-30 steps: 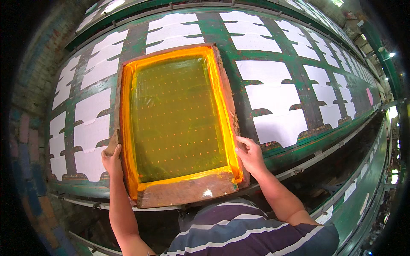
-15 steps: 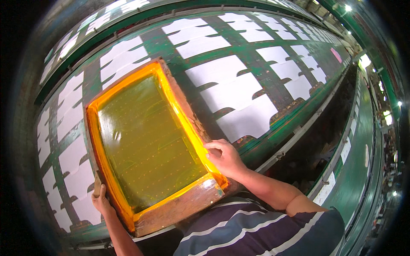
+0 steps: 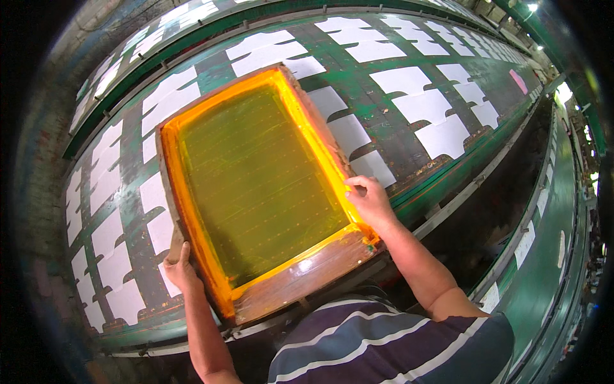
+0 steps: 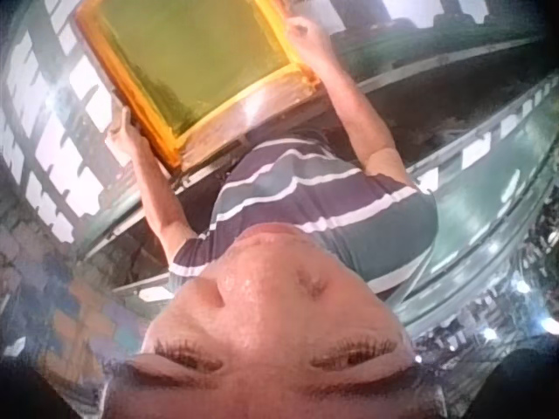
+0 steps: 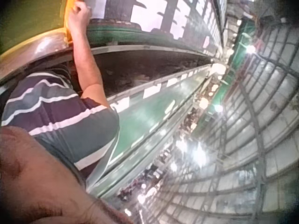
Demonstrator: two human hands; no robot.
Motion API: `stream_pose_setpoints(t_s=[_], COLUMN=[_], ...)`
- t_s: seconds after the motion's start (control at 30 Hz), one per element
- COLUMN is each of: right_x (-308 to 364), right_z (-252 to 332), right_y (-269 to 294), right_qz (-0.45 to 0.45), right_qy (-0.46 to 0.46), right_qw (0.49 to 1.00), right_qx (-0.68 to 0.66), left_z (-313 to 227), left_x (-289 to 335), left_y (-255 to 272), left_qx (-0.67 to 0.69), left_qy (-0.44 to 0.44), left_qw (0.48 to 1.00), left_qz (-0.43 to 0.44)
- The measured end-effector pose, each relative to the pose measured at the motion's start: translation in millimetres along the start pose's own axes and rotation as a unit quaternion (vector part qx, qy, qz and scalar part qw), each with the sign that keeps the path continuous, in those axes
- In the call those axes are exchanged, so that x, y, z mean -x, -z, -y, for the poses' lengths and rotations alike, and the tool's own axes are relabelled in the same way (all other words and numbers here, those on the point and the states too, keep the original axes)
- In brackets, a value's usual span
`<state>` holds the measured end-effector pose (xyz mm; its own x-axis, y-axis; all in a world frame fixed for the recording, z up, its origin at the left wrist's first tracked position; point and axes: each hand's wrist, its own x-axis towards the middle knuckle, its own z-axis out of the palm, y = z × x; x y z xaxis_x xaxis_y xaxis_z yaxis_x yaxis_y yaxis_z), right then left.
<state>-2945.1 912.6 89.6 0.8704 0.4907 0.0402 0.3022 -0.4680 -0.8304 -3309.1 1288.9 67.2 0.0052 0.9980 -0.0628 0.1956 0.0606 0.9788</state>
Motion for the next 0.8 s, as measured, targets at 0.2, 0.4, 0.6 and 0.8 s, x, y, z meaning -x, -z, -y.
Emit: stream_pose_setpoints(t_s=[0.2, 0.4, 0.6, 0.8], right_x=[-38.2, -65.4, -78.6, -64.5], right_z=[-74.6, -123.0, -159.5, -140.5], right_y=[88.4, 145.6, 172.5, 180.8], right_qz=[-0.028, -0.009, 0.013, 0.035], right_qy=[-0.024, -0.067, -0.084, 0.067], right_qw=[0.999, 0.994, 0.991, 0.991], right_qx=[0.008, -0.088, -0.102, 0.113], left_z=[-10.9, -18.5, -30.8, -7.9], left_x=[90.1, 140.3, 164.2, 153.6], left_y=[-94.5, -148.5, -171.3, -171.1], left_qx=[0.014, 0.048, -0.024, -0.022], left_qy=[-0.015, 0.011, 0.006, 0.018], left_qw=[1.0, 0.999, 1.0, 1.0], left_qz=[0.002, -0.001, 0.004, -0.006])
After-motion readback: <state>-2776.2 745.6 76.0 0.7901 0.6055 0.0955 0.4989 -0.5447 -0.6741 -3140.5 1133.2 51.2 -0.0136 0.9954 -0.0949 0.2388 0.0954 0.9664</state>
